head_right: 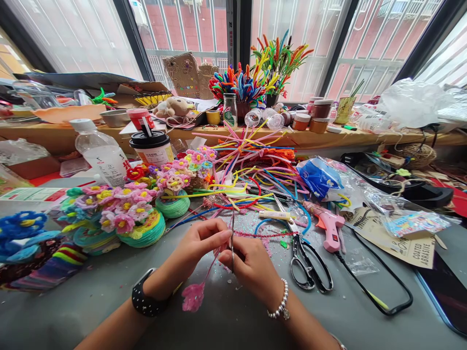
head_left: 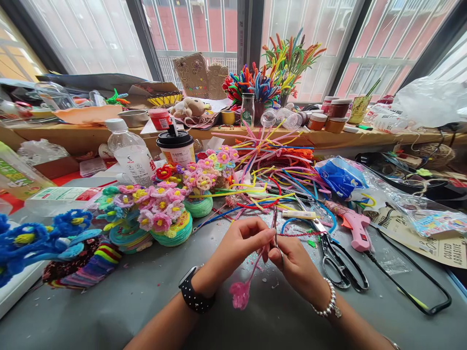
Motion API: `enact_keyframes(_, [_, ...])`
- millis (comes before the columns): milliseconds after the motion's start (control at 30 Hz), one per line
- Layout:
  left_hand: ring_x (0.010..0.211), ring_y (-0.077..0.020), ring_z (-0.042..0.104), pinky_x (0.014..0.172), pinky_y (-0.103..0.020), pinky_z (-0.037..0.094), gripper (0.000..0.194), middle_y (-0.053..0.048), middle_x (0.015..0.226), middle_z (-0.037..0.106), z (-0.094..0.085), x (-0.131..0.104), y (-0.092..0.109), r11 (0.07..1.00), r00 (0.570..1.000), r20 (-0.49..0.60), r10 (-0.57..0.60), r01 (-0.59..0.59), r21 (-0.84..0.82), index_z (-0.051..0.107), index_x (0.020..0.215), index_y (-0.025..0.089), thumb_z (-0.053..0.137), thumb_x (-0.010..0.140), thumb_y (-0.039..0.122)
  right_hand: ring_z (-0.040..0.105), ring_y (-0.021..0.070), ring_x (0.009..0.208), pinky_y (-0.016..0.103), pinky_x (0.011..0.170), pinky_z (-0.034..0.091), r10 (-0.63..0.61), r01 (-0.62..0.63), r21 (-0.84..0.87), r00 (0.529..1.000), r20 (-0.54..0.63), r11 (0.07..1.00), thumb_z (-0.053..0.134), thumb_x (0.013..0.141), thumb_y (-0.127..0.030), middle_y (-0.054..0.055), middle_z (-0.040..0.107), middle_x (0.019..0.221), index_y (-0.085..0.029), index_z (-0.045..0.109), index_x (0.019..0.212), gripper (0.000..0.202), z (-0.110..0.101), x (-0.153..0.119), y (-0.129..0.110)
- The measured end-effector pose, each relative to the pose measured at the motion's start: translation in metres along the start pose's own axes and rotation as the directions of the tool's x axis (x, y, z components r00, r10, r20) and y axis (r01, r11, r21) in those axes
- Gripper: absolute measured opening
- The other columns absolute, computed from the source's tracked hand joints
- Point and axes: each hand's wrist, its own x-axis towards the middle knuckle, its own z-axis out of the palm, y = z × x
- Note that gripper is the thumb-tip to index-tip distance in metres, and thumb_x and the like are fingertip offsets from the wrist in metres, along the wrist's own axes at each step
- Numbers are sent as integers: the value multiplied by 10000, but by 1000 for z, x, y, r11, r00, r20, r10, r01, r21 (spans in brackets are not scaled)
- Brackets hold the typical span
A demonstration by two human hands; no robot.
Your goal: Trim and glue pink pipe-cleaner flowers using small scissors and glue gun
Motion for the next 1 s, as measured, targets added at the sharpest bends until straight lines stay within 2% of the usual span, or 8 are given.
enact_keyframes(267, [493, -73, 461, 504, -195, 392, 226, 27, 545, 498, 0, 2, 0, 1000, 1000, -18, 12, -12, -15, 510, 575, 137, 586, 699, 309, 433, 103, 465, 205, 461, 317, 4, -6, -50, 999, -37, 999, 221, 794, -631, -11, 498, 515, -169, 546, 591, 600, 0, 0, 2])
enact_keyframes(467, [521, -87, 487, 529, -207, 397, 193, 22, 543, 523, 1, 2, 0, 1000, 999, -50, 8, -8, 2, 535, 599, 138, 621, 667, 296, 378, 101, 455, 208, 435, 287, 35, -39, -36, 994, -102, 999, 196, 775, -660, -17, 424, 484, -169, 475, 537, 613, -1, 0, 2])
enact_keyframes(700, [507, -77, 461, 523, -205, 377, 206, 27, 510, 499, 1, 2, 1, 1000, 999, -41, -11, 11, -2, 538, 561, 128, 627, 659, 285, 397, 105, 476, 214, 459, 304, 23, -22, 13, 998, -63, 1000, 151, 783, -656, -6, 458, 528, -164, 469, 568, 624, -3, 1, -1])
enact_keyframes(1000, [510, -67, 454, 521, -195, 364, 199, 31, 532, 506, 0, 2, 1, 1000, 999, -36, -9, 9, -14, 543, 576, 124, 615, 677, 279, 429, 103, 479, 205, 479, 312, 28, -27, 10, 995, -97, 1000, 250, 799, -615, -19, 475, 512, -172, 501, 560, 562, -4, 1, 2])
